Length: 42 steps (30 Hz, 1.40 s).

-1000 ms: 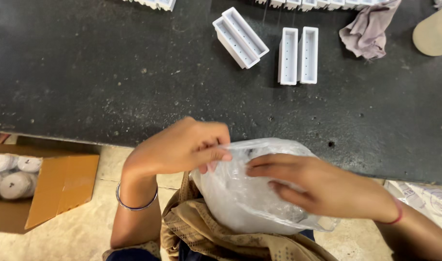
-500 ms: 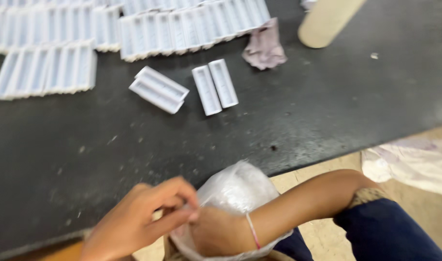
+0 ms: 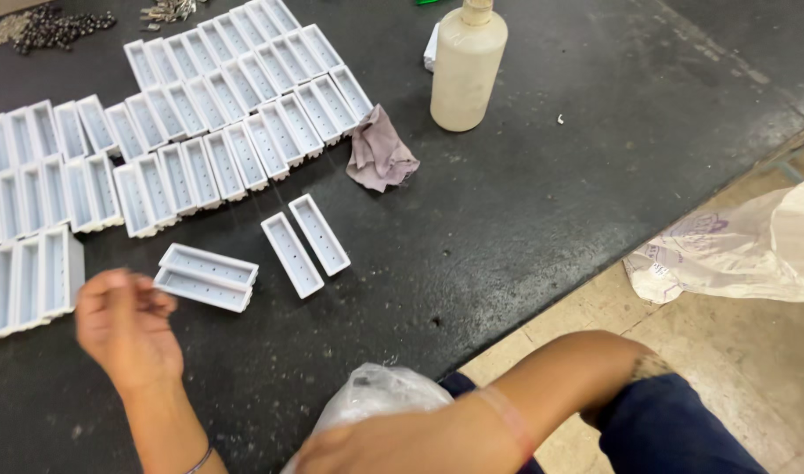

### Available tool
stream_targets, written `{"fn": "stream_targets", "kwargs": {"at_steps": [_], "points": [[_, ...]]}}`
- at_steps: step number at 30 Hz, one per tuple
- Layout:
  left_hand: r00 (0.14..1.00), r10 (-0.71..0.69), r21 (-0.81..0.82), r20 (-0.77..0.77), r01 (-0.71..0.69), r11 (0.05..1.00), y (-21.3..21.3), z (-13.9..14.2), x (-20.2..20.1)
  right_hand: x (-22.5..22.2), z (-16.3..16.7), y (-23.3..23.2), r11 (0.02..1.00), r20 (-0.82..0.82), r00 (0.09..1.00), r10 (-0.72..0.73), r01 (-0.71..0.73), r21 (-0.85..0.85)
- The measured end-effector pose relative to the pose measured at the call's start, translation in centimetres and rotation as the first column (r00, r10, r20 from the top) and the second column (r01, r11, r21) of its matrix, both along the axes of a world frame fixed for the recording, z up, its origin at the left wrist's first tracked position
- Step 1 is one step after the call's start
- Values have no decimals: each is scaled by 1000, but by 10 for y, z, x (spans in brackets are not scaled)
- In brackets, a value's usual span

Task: The person wipes the interior of small white plastic trays with a cloth, then stacks them. Later, the person wraps a stack of trays in plastic wrap and places it into a plastic bag.

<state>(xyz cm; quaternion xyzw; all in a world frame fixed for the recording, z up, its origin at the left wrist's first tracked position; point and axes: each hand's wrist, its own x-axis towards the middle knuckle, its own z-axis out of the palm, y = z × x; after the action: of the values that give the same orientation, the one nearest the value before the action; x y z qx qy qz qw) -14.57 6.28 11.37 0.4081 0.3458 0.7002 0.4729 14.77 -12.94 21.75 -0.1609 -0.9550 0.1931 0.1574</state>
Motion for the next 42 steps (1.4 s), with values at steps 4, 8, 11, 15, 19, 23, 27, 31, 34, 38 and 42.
{"fn": "stream_targets", "kwargs": {"at_steps": [4,8,11,15,19,23,27,31,34,38,42], "points": [[959,251,-25,130,-250,968,29,-28,-12,124,24,96,955,-313,913,-262,199,-218],[945,318,-97,83,-309,946,37,-47,-22,214,-24,234,473,-643,6,-766,681,-558],[943,328,-128,57,-319,939,43,-57,-18,284,-82,297,138,-491,-338,-803,696,-705],[943,333,-155,24,-326,933,56,-64,-7,324,-156,359,166,-390,-260,-883,603,-780],[950,313,-122,20,-308,943,71,-78,0,342,-172,396,208,-301,-119,-946,489,-847],[940,340,-121,-34,-341,932,89,-96,0,363,-152,423,69,-385,-160,-909,853,-517],[930,364,-157,-55,-368,917,107,-110,-2,380,-129,465,123,-326,-241,-914,600,-790],[913,394,-178,-101,-407,896,116,-109,0,384,-123,494,301,-330,-196,-923,161,-940],[925,378,-178,-41,-379,908,112,-102,3,382,-120,495,256,-266,-241,-933,73,-964],[938,345,-138,-36,-346,928,100,-89,3,376,-126,465,379,-346,-399,-849,-4,-925],[955,297,-122,-10,-296,947,85,-80,-6,372,-134,411,329,-328,-551,-767,102,-939]]}}
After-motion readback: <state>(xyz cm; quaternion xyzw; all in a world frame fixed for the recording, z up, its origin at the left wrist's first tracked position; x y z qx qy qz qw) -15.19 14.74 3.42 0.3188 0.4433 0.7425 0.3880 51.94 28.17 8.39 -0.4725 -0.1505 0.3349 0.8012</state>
